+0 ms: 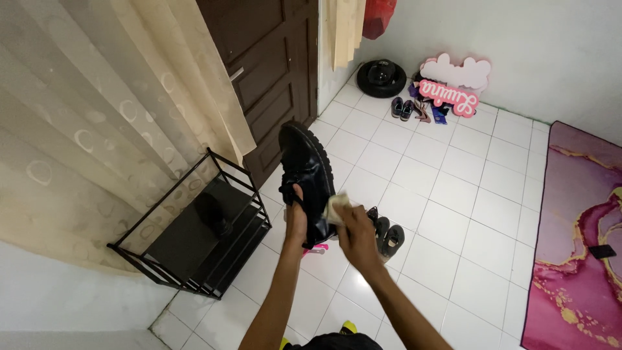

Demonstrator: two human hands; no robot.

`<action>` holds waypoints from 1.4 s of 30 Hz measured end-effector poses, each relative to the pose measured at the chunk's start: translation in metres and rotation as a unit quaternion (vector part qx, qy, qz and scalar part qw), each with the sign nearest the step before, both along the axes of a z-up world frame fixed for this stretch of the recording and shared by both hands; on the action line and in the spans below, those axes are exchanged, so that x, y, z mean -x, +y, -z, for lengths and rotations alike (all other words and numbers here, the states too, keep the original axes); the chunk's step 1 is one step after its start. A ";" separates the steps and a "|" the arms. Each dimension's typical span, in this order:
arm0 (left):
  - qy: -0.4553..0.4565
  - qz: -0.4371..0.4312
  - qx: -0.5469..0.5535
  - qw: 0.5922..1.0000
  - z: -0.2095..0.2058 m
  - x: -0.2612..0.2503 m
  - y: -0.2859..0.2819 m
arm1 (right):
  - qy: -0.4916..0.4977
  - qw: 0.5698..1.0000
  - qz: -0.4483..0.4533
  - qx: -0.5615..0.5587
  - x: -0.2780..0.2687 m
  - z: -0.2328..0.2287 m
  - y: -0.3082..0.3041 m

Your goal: The person picks up a black shoe from a shoe rack and wipes it with a cloth. They rotate the shoe to clean different sides and the sole, then place it back on the rack.

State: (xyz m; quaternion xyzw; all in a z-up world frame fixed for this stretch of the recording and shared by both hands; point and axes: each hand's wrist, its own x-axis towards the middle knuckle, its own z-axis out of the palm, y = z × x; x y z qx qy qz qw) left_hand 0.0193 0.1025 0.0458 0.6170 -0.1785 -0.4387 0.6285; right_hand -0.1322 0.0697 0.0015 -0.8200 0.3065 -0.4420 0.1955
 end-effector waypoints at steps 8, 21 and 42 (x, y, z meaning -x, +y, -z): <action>0.011 0.014 0.027 0.999 0.045 -0.019 -0.014 | -0.147 0.986 0.033 -0.064 0.005 -0.004 -0.049; -0.092 0.100 -0.050 0.989 0.021 0.003 0.008 | -0.058 0.998 -0.025 -0.018 -0.006 0.020 -0.035; -0.112 0.179 -0.039 0.977 0.027 0.021 0.017 | -0.146 0.985 0.080 0.040 -0.006 -0.004 -0.043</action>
